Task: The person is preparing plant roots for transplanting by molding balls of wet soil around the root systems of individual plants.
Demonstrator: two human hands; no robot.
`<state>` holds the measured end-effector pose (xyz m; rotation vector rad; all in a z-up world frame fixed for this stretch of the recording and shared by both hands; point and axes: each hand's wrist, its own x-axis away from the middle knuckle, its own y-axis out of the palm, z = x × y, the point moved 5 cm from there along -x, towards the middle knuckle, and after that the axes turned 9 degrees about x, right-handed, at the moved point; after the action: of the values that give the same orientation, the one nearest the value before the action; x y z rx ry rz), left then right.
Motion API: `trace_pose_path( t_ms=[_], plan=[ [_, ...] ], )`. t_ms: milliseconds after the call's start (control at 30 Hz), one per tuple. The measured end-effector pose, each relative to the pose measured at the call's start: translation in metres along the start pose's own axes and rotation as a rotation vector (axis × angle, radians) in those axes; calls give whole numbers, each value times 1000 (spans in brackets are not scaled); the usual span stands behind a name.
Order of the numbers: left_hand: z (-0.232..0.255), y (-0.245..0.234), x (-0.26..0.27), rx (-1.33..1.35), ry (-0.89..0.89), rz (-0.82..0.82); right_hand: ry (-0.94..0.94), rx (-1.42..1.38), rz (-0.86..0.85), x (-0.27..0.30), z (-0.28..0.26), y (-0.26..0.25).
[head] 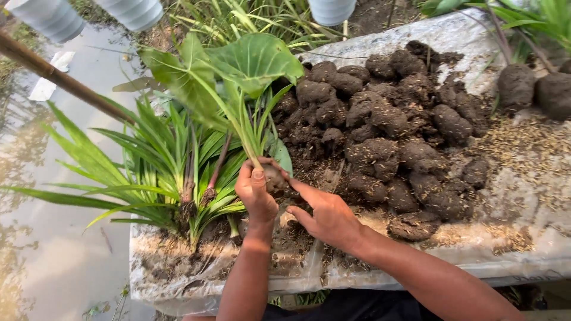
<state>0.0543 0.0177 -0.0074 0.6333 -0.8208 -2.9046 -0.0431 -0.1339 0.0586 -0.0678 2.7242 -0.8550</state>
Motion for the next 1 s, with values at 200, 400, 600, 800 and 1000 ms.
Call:
trace_pose_path(
  t_ms=[200,400,600,800,1000],
  plan=[
    [-10,-5,4,70,26,-21,-102,270,131,50,7,-86],
    [36,30,5,-90,-69,18,590,671,65,91,90,-254],
    [33,29,7,-92,-80,-6,861,563,-350,98,138,-279],
    [25,27,9,-104,-99,14,949,610,-341,80,132,-274],
    [22,29,10,-62,-147,41,957,564,-332,79,142,-279]
  ],
)
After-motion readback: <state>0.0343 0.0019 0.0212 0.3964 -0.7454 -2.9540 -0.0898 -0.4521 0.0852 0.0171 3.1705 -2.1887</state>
